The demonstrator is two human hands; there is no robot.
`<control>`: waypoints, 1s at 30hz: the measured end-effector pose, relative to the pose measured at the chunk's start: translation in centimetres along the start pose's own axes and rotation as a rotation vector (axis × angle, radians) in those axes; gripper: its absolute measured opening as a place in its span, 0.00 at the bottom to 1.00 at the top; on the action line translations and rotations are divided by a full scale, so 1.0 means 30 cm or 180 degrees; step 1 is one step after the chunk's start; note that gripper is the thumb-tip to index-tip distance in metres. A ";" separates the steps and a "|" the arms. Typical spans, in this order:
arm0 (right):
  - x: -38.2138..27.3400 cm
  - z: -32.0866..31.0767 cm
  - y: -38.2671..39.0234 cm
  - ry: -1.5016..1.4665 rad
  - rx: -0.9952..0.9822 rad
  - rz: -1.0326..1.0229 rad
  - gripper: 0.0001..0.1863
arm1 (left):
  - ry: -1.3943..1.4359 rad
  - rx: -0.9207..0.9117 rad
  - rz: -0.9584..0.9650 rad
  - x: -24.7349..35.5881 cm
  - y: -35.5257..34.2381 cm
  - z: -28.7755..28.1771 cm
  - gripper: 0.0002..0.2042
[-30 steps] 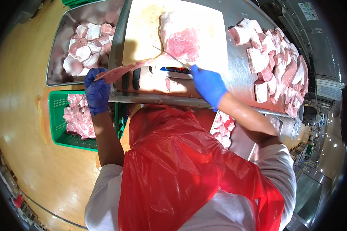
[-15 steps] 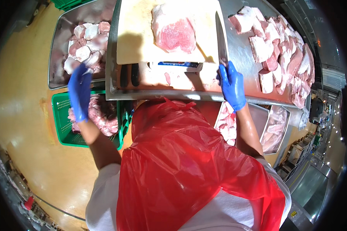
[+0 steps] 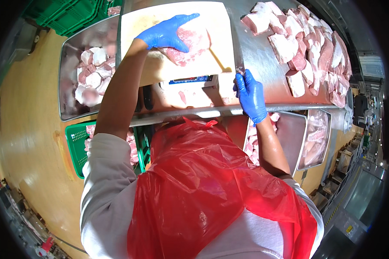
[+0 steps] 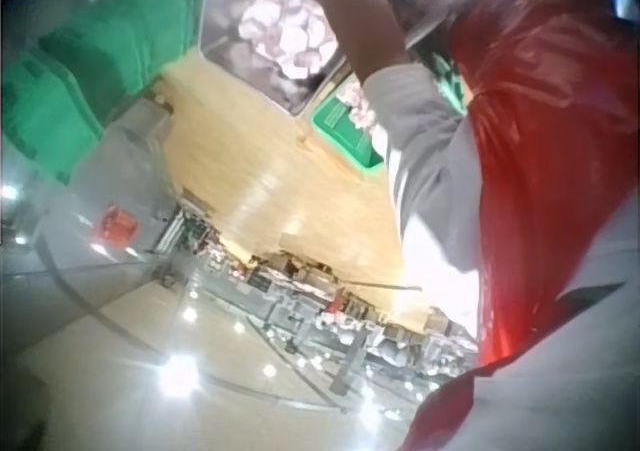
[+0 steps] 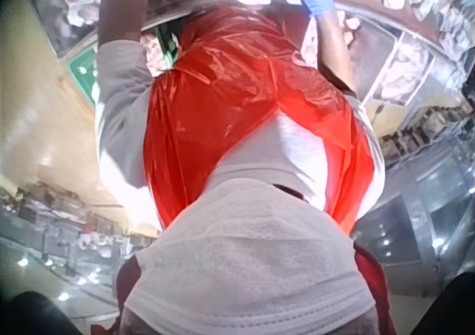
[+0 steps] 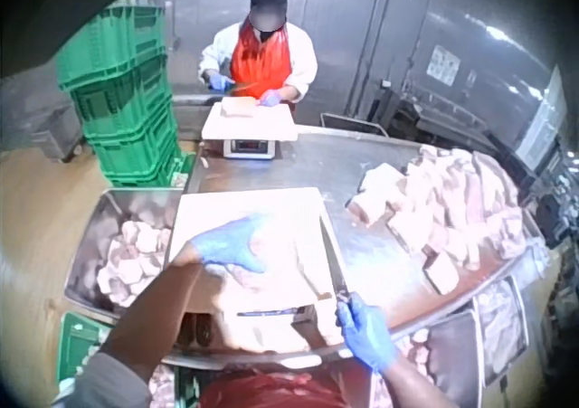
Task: The person cuts large pieces of raw meat into smaller chunks using a knife on a cutting board. The cut pieces are placed into a green basket and a metal tray. The person wears blue gloves and a red apron while working at a stainless steel table.
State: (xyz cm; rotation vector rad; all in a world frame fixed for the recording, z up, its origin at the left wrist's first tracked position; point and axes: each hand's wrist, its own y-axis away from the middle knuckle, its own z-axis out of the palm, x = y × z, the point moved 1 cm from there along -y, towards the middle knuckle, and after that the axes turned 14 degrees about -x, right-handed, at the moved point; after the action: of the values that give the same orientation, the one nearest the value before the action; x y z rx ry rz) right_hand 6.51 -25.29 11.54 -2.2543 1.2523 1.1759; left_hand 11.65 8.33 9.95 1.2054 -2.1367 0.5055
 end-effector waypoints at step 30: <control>0.099 -0.322 -0.128 0.3368 -0.1535 -0.0902 0.10 | 0.0261 0.3262 -0.0789 0.256 0.356 0.410 0.10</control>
State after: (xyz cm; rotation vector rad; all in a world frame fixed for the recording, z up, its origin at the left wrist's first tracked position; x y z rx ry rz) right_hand 15.42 -30.54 14.72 -3.4644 0.8751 0.0950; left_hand -4.60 1.66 5.96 1.8784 -1.5938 1.6024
